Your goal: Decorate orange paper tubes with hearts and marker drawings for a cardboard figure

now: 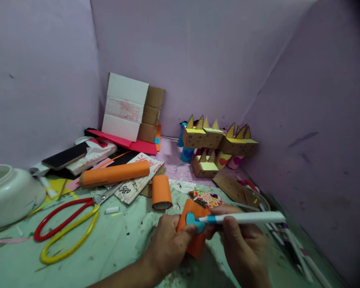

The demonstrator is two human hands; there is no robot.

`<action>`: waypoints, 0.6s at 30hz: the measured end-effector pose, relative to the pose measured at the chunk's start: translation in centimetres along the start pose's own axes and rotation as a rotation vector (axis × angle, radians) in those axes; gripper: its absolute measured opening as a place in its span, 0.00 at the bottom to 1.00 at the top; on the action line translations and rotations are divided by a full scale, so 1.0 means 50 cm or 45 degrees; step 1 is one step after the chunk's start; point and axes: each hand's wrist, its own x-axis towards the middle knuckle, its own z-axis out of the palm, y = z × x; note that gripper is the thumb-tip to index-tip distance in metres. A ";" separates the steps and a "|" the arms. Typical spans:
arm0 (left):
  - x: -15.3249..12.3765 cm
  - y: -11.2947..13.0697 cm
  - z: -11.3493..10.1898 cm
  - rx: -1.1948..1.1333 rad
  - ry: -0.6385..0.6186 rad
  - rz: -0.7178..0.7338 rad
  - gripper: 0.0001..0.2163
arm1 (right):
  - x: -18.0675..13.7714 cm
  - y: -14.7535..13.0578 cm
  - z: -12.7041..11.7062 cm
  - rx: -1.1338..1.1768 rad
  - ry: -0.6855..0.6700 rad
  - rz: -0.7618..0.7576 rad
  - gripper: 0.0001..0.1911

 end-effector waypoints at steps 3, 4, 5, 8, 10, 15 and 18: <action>-0.003 0.009 0.002 0.014 -0.031 -0.032 0.16 | -0.013 0.007 0.020 -0.156 0.090 -0.046 0.12; -0.003 0.010 0.003 0.010 -0.038 -0.048 0.17 | -0.016 0.008 0.025 -0.177 0.100 -0.051 0.12; -0.004 0.010 0.004 0.000 -0.036 -0.054 0.16 | -0.018 0.008 0.030 -0.180 0.108 -0.056 0.12; -0.006 0.008 0.004 -0.054 -0.015 -0.074 0.14 | -0.012 0.002 0.034 -0.215 0.276 -0.112 0.13; -0.008 0.006 0.003 -0.111 0.005 -0.103 0.14 | -0.003 -0.006 0.031 -0.236 0.392 -0.113 0.12; -0.011 0.004 0.000 -0.135 -0.007 -0.079 0.14 | 0.010 -0.018 0.025 -0.052 0.055 0.228 0.20; -0.014 0.005 0.002 0.014 -0.008 0.015 0.12 | 0.006 -0.012 0.026 -0.076 -0.086 0.324 0.23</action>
